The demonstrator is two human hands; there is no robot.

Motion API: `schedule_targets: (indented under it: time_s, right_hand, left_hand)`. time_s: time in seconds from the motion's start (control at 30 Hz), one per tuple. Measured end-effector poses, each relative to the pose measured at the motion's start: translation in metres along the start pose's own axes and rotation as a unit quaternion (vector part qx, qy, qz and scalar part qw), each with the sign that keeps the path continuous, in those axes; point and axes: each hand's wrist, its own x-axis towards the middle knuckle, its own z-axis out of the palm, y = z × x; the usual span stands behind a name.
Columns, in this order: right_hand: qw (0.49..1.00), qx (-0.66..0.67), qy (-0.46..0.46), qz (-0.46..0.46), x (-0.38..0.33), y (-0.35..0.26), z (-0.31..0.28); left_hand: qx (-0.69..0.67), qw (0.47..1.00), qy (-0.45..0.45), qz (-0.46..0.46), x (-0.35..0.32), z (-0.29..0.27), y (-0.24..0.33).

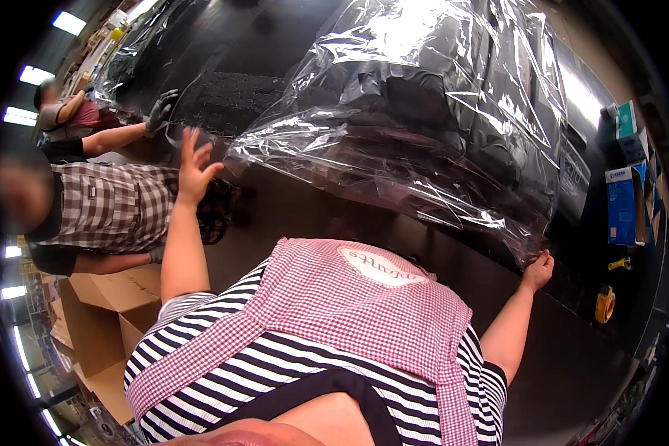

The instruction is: The person wraps several long gray items in plastic sheeting and packs them into a large cardboard box with the help of a coworker.

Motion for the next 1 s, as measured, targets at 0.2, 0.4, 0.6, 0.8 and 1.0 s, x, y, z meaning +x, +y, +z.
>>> schedule_targets:
  time_s: [0.2,0.4,0.6,0.8,1.0]
  right_hand:
    - [0.998,0.045,0.0,0.042,0.003,0.002,0.002]
    - [0.992,0.101,0.015,0.077,-0.005,-0.007,-0.004]
    - [0.999,-0.002,0.031,0.011,-0.012,-0.02,-0.003]
    - [0.968,-0.249,0.005,-0.027,-0.018,-0.059,-0.002]
    - [0.958,-0.28,0.006,0.06,-0.005,-0.073,-0.004]
  left_hand:
    - [-0.136,0.964,-0.216,0.071,0.063,0.035,0.037]
    - [-0.271,0.922,-0.117,-0.249,0.061,0.063,0.025]
    - [-0.059,0.975,0.05,-0.21,0.076,0.084,0.021]
    - [0.1,0.969,0.088,-0.208,0.09,0.102,-0.012]
    - [0.305,0.946,0.068,-0.086,0.109,0.096,-0.053]
